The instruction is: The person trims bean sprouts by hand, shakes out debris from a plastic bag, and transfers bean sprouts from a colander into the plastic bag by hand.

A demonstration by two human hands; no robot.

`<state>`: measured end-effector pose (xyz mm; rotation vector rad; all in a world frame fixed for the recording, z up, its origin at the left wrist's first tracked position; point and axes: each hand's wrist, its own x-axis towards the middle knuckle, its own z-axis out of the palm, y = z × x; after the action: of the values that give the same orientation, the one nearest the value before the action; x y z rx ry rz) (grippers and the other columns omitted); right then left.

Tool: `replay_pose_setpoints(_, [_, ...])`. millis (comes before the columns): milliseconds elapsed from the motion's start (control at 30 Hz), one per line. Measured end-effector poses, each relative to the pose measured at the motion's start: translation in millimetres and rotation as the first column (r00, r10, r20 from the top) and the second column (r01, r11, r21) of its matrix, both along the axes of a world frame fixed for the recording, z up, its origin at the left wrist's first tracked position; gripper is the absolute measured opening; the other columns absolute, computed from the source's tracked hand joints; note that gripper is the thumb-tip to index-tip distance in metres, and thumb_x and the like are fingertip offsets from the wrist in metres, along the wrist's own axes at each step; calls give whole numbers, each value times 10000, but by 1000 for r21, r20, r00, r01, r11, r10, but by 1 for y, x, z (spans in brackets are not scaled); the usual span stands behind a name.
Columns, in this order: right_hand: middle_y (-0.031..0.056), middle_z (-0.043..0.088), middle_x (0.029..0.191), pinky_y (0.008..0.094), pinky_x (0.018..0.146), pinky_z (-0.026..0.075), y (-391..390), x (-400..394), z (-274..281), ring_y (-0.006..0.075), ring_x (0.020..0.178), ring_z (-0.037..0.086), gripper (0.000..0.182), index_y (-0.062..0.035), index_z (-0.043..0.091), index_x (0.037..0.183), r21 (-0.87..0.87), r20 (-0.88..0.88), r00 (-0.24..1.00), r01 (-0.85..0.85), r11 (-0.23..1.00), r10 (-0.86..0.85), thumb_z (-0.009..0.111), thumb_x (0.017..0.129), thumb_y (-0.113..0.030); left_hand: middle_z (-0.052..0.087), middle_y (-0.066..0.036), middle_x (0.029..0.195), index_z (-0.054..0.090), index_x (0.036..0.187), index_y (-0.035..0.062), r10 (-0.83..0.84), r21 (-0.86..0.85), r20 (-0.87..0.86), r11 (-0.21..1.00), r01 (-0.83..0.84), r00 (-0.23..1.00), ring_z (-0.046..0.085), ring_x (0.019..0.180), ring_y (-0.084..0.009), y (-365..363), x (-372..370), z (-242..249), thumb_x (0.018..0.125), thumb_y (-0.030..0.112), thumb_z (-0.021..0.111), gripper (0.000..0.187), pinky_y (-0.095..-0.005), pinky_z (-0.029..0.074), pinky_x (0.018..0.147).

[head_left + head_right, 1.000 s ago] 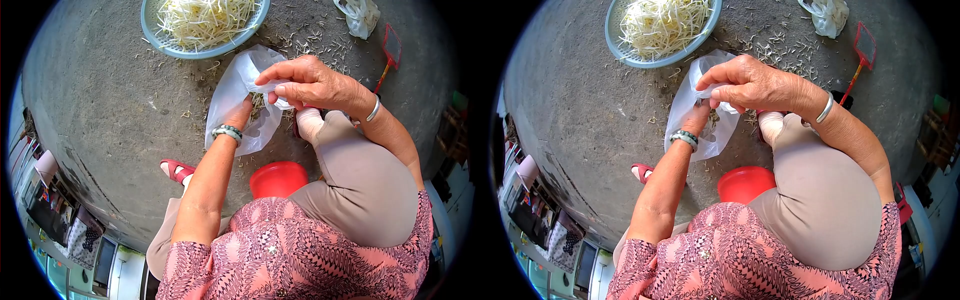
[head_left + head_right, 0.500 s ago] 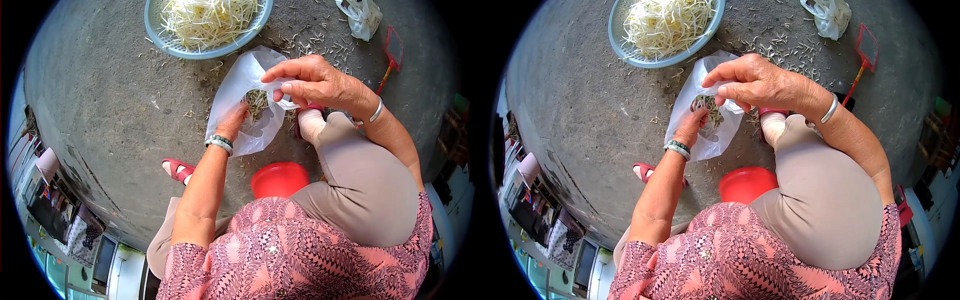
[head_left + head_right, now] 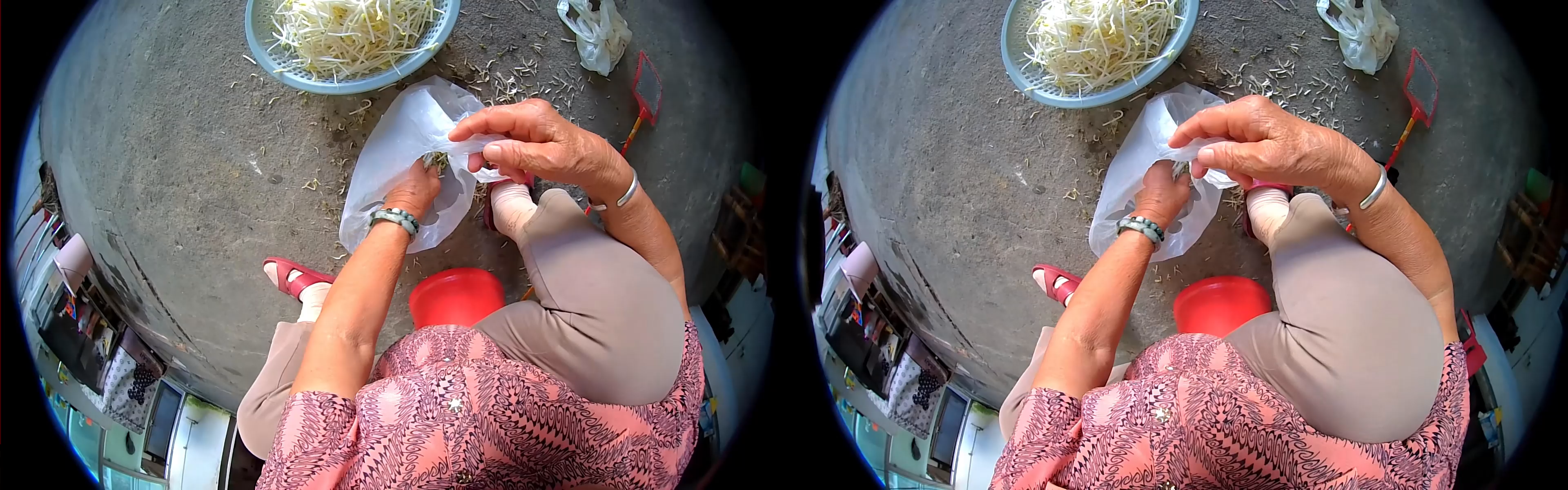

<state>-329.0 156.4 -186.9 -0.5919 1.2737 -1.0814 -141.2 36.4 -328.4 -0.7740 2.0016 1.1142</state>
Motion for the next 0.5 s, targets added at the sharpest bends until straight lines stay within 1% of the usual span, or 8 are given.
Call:
replay_pose_setpoints(67, [74,666,851,201,490,443,4,-1,-3,47,534,494,378,-3,571,1214,-13,-15,1000,27,1000,-27,580,909,-226,638,-160,1068,514,1235,17,39,43,-68,998,-36,997,621,984,-286,-1,5,9,840,335,609,517,-370,472,847])
replay_pose_setpoints(133, [77,668,856,199,492,444,6,-3,-5,45,536,495,382,-4,570,1217,-24,-22,999,47,999,-48,579,912,-232,639,-115,1052,568,1146,22,235,241,-6,944,-227,972,608,981,-251,-10,19,10,846,350,608,446,-349,462,857])
replay_pose_setpoints(167, [78,669,858,198,493,445,7,-3,-6,45,537,496,382,-5,570,1219,-23,-19,998,52,998,-52,578,913,-234,640,-92,1044,595,1102,25,325,333,40,887,-319,945,602,980,-233,-16,27,6,849,357,608,418,-338,457,863])
replay_pose_setpoints(200, [79,670,860,197,494,446,8,-3,-7,45,539,497,382,-6,569,1220,-21,-13,998,56,998,-57,577,914,-235,627,-44,1001,602,1072,67,452,503,51,759,-414,890,574,964,-163,-21,44,-11,864,372,599,369,-297,445,843])
replay_pose_setpoints(300, [78,671,862,196,497,447,9,-2,-12,44,541,498,385,-7,569,1221,-52,-49,998,36,998,-39,579,911,-235,616,-35,969,587,1097,88,549,567,197,612,-551,812,560,946,-126,-40,53,-7,878,375,584,361,-270,434,801])
replay_pose_setpoints(333, [78,671,861,196,497,448,8,-2,-11,44,542,499,385,-8,570,1220,-47,-48,998,36,998,-38,580,911,-236,606,-32,928,599,1061,84,579,553,185,607,-571,794,564,844,-113,-40,53,-4,880,368,584,338,-254,428,722])
replay_pose_setpoints(433, [78,671,861,197,498,449,8,-1,-9,47,543,501,380,-10,575,1215,-34,-57,998,32,999,-34,579,908,-234,616,-51,857,637,969,60,644,497,305,521,-694,702,576,747,-136,-33,46,3,874,306,587,268,-264,439,667])
replay_pose_setpoints(500, [77,671,861,200,497,450,6,-1,-9,49,543,503,374,-11,577,1211,-24,-64,998,22,999,-23,574,907,-230,597,-52,777,638,948,58,483,492,382,616,-616,788,577,701,-146,-29,41,-4,877,268,587,228,-268,442,639])
